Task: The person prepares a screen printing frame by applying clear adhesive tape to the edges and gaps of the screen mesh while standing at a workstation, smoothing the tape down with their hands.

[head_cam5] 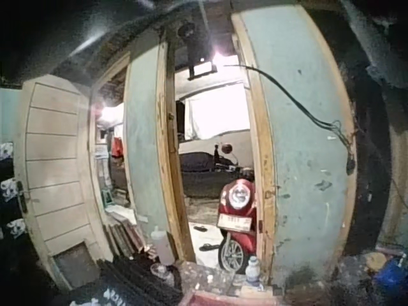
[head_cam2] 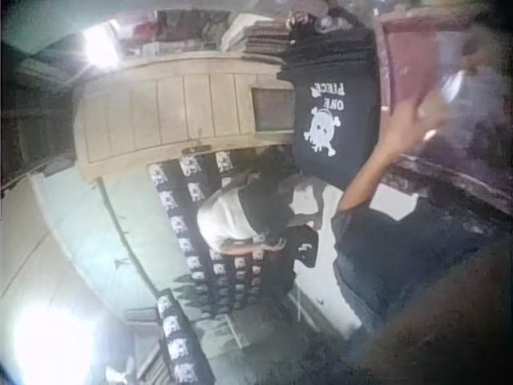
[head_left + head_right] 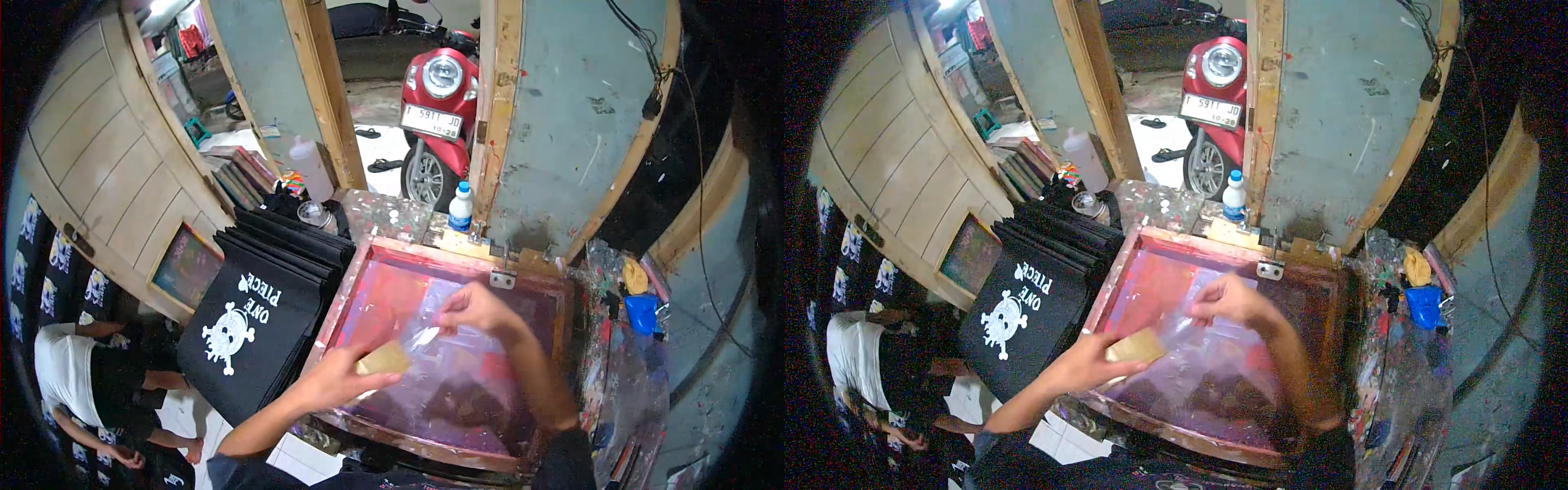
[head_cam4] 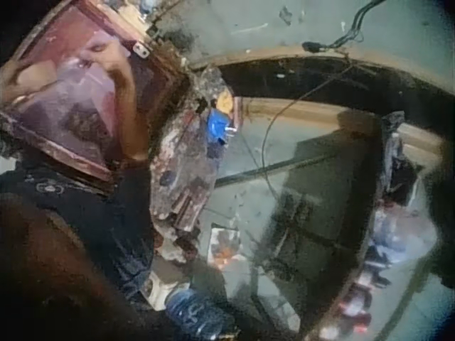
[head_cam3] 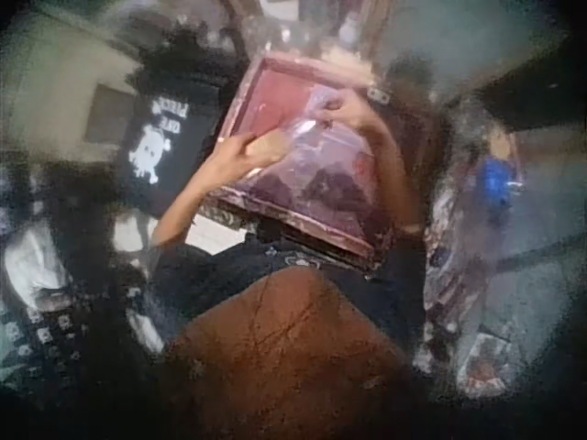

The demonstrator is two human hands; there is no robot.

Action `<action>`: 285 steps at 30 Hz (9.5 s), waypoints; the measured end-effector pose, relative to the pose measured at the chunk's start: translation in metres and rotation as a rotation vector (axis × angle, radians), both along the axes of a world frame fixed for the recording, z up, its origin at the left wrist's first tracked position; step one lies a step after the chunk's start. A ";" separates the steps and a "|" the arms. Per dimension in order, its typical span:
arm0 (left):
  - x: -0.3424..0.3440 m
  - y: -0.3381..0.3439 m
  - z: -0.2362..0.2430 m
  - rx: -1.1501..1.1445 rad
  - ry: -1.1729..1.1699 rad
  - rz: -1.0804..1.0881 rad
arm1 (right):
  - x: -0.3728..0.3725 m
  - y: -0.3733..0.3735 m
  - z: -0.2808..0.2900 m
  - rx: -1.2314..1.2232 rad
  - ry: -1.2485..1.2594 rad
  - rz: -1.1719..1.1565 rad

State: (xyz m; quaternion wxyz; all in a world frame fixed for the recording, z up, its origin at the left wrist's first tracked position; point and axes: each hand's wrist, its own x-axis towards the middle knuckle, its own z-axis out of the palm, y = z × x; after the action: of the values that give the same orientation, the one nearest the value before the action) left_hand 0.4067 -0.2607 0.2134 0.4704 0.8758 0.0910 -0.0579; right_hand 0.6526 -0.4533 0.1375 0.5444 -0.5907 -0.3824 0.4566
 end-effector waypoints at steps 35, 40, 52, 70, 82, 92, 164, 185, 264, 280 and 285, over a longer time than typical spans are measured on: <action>-0.119 -0.020 0.144 1.064 -1.258 -0.384 | -0.213 -0.429 -0.062 0.162 -0.476 -1.592; -0.084 -0.003 0.098 0.720 -1.687 -0.182 | -0.219 -0.343 0.063 -0.289 -0.713 -1.210; 0.173 0.011 -0.147 0.979 -0.840 -0.226 | -0.199 -0.243 0.262 -0.719 -1.516 -0.379; 0.051 -0.211 -0.058 -0.785 0.220 -0.900 | -0.171 -0.203 0.250 -0.597 -1.533 -0.345; 0.212 -0.120 -0.103 -0.515 0.285 -1.190 | -0.272 -0.308 0.101 -0.419 -0.702 -1.613; 0.345 -0.150 -0.125 -0.240 0.130 -1.172 | -0.322 -0.252 -0.029 -0.133 0.115 -2.036; 0.355 -0.209 -0.230 -0.173 -0.713 -0.785 | -0.271 -0.173 -0.080 -1.246 -0.505 -1.674; 0.332 -0.222 -0.207 0.134 -0.999 -0.687 | -0.251 -0.179 -0.063 -1.597 -0.585 -1.274; -0.132 -0.060 0.172 0.656 -0.586 -0.750 | -0.388 -0.473 0.009 0.390 -0.704 -1.866; -0.127 -0.039 0.137 0.567 -0.836 -0.485 | -0.280 -0.368 0.037 -0.371 -0.503 -1.314; -0.020 -0.010 0.048 0.953 -0.831 -0.545 | -0.258 -0.312 0.155 -0.709 -1.173 -0.875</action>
State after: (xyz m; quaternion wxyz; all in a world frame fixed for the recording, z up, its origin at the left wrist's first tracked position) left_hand 0.3869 -0.2709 0.2617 -0.0016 0.9284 -0.3048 0.2126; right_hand 0.3949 -0.7656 0.2930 0.1652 -0.9671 -0.1726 -0.0875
